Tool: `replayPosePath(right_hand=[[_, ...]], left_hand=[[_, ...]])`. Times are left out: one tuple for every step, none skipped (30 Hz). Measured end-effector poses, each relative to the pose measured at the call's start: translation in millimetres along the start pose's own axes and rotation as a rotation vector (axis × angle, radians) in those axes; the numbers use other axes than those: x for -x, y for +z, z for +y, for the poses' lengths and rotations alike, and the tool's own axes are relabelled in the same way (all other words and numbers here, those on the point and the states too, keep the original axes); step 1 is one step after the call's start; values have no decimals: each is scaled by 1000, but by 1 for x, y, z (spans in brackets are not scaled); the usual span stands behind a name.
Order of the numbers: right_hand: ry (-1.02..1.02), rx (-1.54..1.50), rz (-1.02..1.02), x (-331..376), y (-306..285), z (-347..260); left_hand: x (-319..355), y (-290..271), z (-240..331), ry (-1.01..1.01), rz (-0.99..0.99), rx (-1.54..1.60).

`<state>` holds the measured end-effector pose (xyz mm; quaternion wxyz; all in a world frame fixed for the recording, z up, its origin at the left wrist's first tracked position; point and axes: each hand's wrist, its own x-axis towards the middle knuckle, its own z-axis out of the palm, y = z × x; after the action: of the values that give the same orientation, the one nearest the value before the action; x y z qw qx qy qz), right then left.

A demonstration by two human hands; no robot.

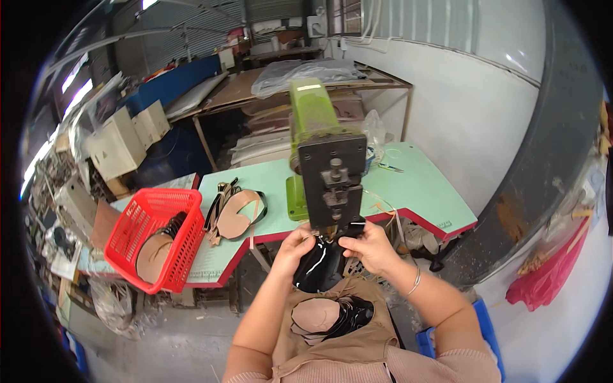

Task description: Assemble shoe components using an industrial assembly machine.

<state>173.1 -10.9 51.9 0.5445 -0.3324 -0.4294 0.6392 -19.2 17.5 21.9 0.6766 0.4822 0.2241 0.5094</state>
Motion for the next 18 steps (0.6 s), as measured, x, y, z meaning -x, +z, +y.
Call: replayPosePath(right_hand=[[-19,-77,19,2,2,6],[-37,-154,33,5,7,11],[-70,-214,67,7,9,20],[-57,-203,58,9,12,25],[-94,-251,122,11,16,29],[-134,-300,186,14,21,33],[-158,-323,154,14,21,41],[-153,-319,148,15,25,45],[-159,-379,157,15,28,48],[-166,-439,167,16,32,51],[-155,-472,171,18,35,53],[-146,-504,168,18,36,58],[-137,-538,165,18,37,61],[-114,-556,194,18,40,63],[-87,-580,200,19,44,63],[-61,-604,206,19,47,63],[-40,-628,213,18,49,65],[-40,-644,208,17,52,67]], left_hand=[[-4,-6,4,-87,-26,-10],[-11,-21,1,-130,-57,-27],[-22,-25,3,-137,-137,-62],[-26,-31,7,-273,-151,-64],[-31,-29,12,-281,-172,-86],[-36,-28,17,-289,-195,-111],[-40,-30,23,-288,-249,-156],[-44,-31,30,-300,-290,-199],[-48,-29,37,-314,-333,-242],[-51,-27,46,-359,-351,-258],[-57,-27,50,-345,-381,-356],[-61,-27,55,-331,-411,-455],[-63,-27,60,-362,-425,-452],[-64,-24,66,-363,-431,-455],[-65,-22,71,-381,-443,-496],[-66,-23,74,-399,-454,-538],[-66,-25,75,-420,-453,-530],[-66,-28,77,-422,-459,-534]])
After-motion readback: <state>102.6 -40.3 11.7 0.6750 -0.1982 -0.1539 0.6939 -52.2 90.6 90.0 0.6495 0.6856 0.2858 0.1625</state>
